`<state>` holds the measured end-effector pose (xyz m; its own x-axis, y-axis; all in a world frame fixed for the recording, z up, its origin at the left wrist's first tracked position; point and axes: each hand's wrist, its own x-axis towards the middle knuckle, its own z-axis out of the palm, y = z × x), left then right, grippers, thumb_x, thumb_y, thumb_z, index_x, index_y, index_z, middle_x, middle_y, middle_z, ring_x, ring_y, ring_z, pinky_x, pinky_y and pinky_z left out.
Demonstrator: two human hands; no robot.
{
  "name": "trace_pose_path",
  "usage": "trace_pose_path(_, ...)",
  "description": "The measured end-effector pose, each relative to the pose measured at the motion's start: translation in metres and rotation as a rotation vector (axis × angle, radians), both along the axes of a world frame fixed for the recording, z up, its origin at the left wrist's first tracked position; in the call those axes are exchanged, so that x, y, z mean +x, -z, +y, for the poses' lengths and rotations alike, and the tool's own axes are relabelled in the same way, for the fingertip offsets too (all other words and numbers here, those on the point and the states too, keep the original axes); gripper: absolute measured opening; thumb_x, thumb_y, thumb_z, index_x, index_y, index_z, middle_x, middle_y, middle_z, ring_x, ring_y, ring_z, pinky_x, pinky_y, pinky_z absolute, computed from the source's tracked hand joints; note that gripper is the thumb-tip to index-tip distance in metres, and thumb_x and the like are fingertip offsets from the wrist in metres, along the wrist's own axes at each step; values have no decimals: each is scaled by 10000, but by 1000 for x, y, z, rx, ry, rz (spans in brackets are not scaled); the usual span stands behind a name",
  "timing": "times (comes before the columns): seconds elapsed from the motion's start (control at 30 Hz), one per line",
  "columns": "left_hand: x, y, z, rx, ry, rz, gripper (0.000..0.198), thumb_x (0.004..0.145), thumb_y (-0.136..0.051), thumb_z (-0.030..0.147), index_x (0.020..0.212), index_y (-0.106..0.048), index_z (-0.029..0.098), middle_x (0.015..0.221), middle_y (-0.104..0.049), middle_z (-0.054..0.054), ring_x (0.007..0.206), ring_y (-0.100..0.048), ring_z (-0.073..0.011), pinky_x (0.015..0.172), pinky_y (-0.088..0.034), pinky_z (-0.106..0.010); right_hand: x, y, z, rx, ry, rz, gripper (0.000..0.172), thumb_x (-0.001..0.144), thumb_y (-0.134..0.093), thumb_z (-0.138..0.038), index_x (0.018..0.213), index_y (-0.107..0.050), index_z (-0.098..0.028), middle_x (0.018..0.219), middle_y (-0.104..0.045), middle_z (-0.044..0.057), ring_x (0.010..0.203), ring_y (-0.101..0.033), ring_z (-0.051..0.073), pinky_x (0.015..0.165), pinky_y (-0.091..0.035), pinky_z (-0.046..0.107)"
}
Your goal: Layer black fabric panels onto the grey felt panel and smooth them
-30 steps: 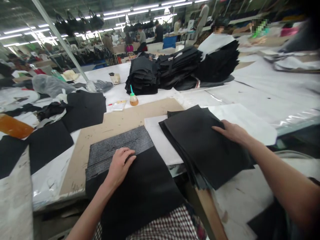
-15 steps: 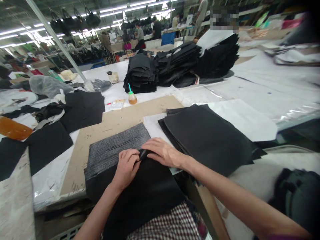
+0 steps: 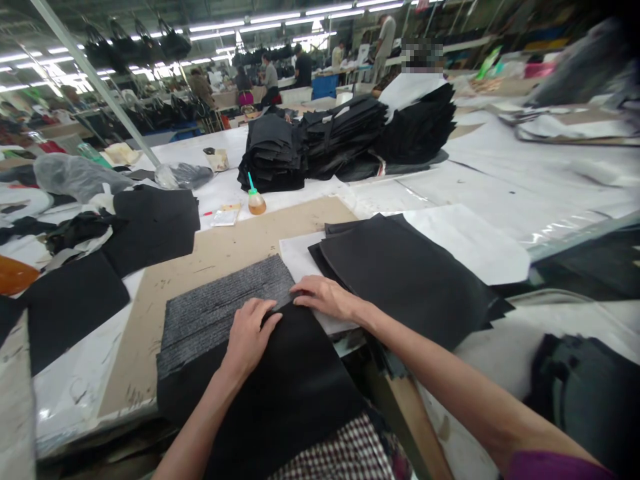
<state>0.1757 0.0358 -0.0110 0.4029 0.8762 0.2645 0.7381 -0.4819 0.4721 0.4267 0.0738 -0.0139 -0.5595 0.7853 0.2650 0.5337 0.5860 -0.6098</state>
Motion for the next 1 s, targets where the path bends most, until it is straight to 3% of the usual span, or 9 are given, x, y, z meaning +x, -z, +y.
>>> trace_pose_path(0.13,1,11,5,109,18,17,144,986,-536,242,1059,-660,231,1010,-648,-36,978,-574,-199,899,-438,-368,-1,14,7,43,-5,80,172,986,-563,-257,1048,-720,-223,961,-649,34,937,-598,155,859,-455,264)
trace_pose_path(0.37,-3,12,4,217,77,140,238,992,-522,209,1200,-634,241,1012,-638,-49,953,-557,-195,891,-395,-374,4,14,10,54,-65,130,168,980,-567,-242,1007,-732,-221,958,-639,41,938,-588,158,856,-462,268)
trace_pose_path(0.63,-1,8,0,302,140,309,280,999,-464,151,1198,-645,231,1022,-613,-69,946,-532,-207,927,-358,-420,4,10,8,230,-95,-97,231,1009,-489,-198,1017,-716,-240,993,-634,34,944,-551,154,812,-445,251)
trace_pose_path(0.83,2,3,-2,316,158,396,292,998,-443,138,1212,-630,205,1049,-611,-84,970,-543,-224,932,-365,-429,11,6,1,325,-147,-240,248,1022,-461,-205,1124,-686,-218,1070,-628,49,1016,-527,172,905,-438,297)
trace_pose_path(1.0,3,1,-4,327,163,431,284,994,-458,144,1225,-616,191,1055,-606,-86,973,-542,-225,929,-379,-427,1,-7,-16,356,-14,-325,247,999,-467,-146,1096,-690,-188,1059,-622,67,1013,-516,202,936,-423,363)
